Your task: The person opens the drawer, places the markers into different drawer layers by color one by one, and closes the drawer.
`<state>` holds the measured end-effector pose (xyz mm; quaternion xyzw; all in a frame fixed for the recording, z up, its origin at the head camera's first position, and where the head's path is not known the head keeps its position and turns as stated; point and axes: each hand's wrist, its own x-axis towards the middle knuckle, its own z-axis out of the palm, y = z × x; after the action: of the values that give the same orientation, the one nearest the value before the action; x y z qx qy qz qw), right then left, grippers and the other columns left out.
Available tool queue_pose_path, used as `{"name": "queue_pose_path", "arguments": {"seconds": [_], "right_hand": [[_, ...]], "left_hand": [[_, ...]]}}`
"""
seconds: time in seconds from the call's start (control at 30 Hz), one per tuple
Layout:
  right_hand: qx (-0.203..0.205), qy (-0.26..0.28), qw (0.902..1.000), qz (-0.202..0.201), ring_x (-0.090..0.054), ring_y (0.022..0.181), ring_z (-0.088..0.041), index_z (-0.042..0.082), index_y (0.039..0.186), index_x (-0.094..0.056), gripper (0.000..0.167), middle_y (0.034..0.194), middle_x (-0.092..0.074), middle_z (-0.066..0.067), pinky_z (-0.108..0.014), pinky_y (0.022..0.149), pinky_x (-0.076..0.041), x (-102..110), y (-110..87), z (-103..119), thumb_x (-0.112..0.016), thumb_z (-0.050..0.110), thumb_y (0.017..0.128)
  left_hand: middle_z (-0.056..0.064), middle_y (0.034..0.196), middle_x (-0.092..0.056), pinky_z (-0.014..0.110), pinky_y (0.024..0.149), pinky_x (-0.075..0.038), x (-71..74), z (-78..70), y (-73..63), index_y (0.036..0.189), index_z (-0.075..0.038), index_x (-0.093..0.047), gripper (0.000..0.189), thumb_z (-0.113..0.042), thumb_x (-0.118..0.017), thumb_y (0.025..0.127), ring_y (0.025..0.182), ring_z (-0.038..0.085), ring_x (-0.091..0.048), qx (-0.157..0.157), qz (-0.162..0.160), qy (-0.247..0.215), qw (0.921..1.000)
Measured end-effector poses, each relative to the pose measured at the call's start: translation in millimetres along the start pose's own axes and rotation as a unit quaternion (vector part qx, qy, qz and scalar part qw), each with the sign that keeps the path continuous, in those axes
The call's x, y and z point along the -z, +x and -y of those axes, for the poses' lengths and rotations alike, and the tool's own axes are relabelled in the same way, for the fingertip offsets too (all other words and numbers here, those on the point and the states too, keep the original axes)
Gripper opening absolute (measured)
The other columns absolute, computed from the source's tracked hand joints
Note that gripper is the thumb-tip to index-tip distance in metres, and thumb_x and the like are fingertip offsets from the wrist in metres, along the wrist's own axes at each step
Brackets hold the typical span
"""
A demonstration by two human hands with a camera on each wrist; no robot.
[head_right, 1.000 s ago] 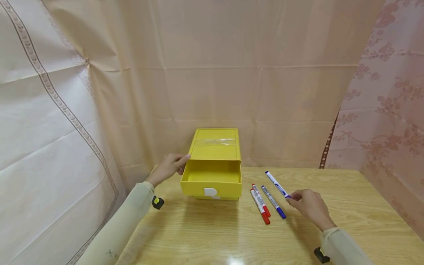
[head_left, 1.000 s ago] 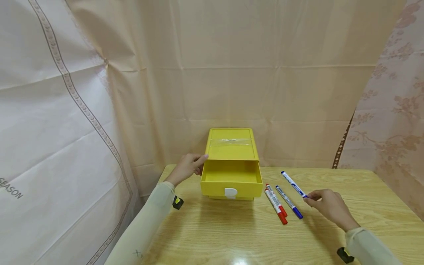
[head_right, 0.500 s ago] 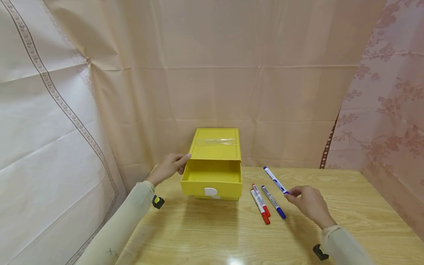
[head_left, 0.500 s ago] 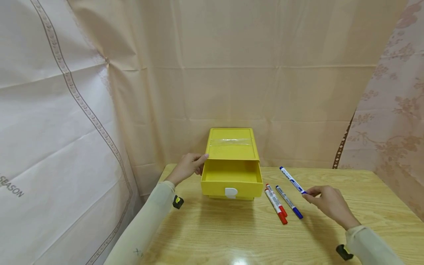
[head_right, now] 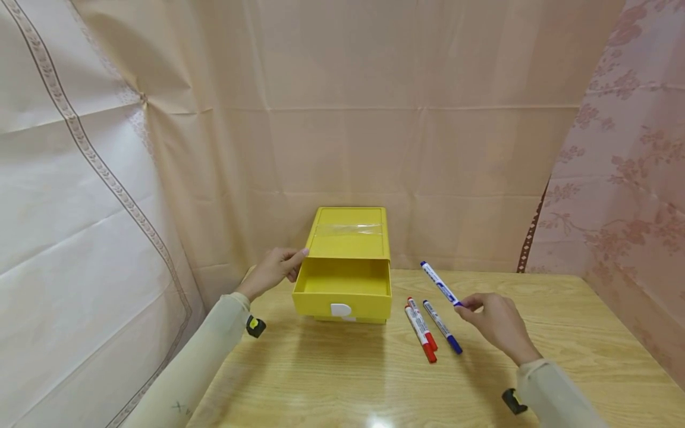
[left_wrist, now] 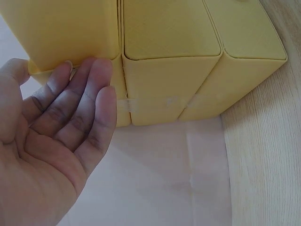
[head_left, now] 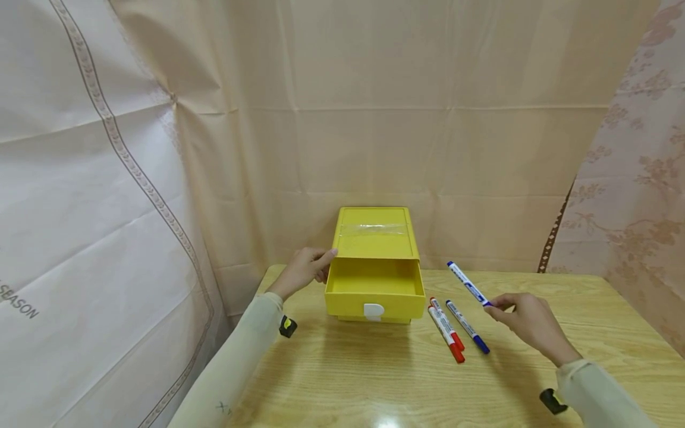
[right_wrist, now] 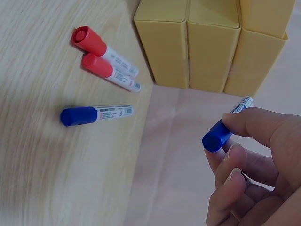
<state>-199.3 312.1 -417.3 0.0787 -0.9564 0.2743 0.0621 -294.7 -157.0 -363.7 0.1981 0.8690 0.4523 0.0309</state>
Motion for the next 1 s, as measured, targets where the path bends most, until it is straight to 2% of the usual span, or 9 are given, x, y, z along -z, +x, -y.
{"name": "queue_pose_path", "arguments": {"seconds": [0.37, 0.6, 0.83, 1.0], "right_hand": [[0.008, 0.0, 0.9999, -0.007, -0.058, 0.068, -0.014, 0.006, 0.104, -0.079, 0.027, 0.092, -0.076, -0.003, -0.032, 0.054, -0.046, 4.7, 1.2, 11.4, -0.073, 0.032, 0.098], [0.02, 0.004, 0.9997, -0.013, -0.056, 0.066, -0.013, 0.007, 0.103, -0.079, 0.028, 0.09, -0.076, -0.002, -0.03, 0.051, -0.043, 6.5, 1.5, 18.6, -0.073, 0.033, 0.098], [0.036, 0.003, 0.9989, -0.03, -0.057, 0.067, -0.013, 0.011, 0.1, -0.08, 0.019, 0.09, -0.076, 0.001, -0.029, 0.053, -0.044, 7.5, 2.7, 30.6, -0.075, 0.03, 0.097], [0.039, 0.007, 0.9987, -0.032, -0.056, 0.065, -0.013, 0.012, 0.1, -0.079, 0.019, 0.092, -0.076, 0.001, -0.028, 0.052, -0.043, 7.7, 3.5, 37.9, -0.075, 0.03, 0.096]], "left_hand": [[0.008, 0.079, -0.069, 0.053, 0.077, -0.059, -0.5, 2.4, 1.8, 0.093, -0.005, -0.073, 0.051, -0.05, -0.052, 0.107, 0.073, 0.026, -0.068, 0.003, -0.002, -0.005, 1.0], [0.007, 0.081, -0.069, 0.046, 0.075, -0.06, -1.4, 2.8, 1.2, 0.082, -0.009, -0.066, 0.051, -0.051, -0.052, 0.106, 0.073, 0.026, -0.069, 0.006, -0.002, 0.0, 1.0], [0.009, 0.079, -0.069, 0.055, 0.078, -0.059, -0.7, 1.8, 1.0, 0.082, -0.007, -0.066, 0.05, -0.049, -0.053, 0.106, 0.071, 0.026, -0.068, 0.004, -0.003, -0.009, 0.9999], [0.008, 0.08, -0.069, 0.053, 0.078, -0.059, -1.1, 2.2, 0.9, 0.083, -0.009, -0.068, 0.05, -0.05, -0.052, 0.106, 0.072, 0.025, -0.068, 0.004, -0.002, -0.006, 1.0]]}}
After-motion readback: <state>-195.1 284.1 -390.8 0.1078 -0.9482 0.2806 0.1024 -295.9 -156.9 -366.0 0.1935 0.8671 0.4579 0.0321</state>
